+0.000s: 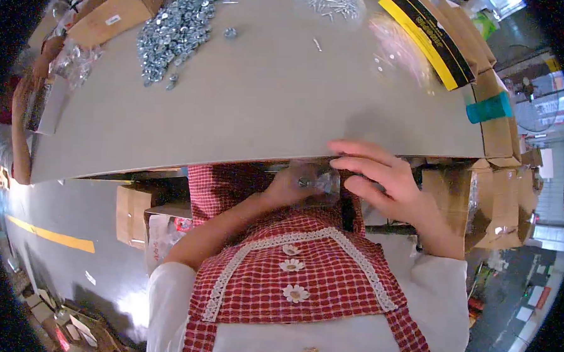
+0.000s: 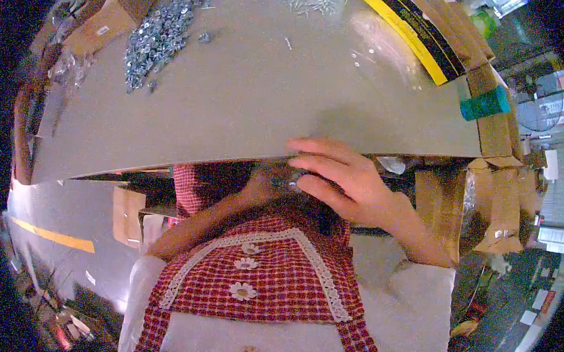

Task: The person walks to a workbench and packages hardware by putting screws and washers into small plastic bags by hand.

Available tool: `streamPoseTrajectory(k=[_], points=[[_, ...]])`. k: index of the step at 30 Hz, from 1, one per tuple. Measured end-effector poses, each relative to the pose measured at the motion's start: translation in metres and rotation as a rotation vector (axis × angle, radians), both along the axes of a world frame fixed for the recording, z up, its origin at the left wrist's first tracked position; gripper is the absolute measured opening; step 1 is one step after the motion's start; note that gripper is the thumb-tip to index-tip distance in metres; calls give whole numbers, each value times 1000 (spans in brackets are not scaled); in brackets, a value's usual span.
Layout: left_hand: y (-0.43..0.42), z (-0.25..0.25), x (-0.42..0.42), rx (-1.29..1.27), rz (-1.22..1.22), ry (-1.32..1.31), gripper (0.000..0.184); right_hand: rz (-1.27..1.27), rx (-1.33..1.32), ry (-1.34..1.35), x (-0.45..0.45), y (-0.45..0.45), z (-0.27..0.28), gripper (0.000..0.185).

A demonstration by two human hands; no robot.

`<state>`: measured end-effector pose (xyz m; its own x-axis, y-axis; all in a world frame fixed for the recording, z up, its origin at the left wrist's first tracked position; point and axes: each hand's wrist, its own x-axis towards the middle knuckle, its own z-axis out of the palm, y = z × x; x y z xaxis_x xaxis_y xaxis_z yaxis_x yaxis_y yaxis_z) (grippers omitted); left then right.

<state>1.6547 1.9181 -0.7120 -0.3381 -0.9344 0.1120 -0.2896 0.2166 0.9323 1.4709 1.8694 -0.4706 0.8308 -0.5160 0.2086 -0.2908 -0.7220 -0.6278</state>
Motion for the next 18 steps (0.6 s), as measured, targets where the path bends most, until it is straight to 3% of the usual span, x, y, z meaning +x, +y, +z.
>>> streamPoseTrajectory(k=[7, 10, 13, 16, 18], points=[[4, 33, 8, -201, -75, 114, 41, 28, -48, -58, 6, -4, -24, 23], [8, 42, 15, 86, -194, 198, 40, 30, -47, -97, 10, -11, -34, 23], [21, 28, 28, 54, -113, 130, 43, 73, -31, -93, 15, -11, -37, 23], [48, 34, 67, 320, -6, 241, 46, 200, -119, -104, 31, -1, -41, 28], [55, 75, 85, 293, -26, 198, 46, 266, -175, -113, 51, 8, -40, 27]])
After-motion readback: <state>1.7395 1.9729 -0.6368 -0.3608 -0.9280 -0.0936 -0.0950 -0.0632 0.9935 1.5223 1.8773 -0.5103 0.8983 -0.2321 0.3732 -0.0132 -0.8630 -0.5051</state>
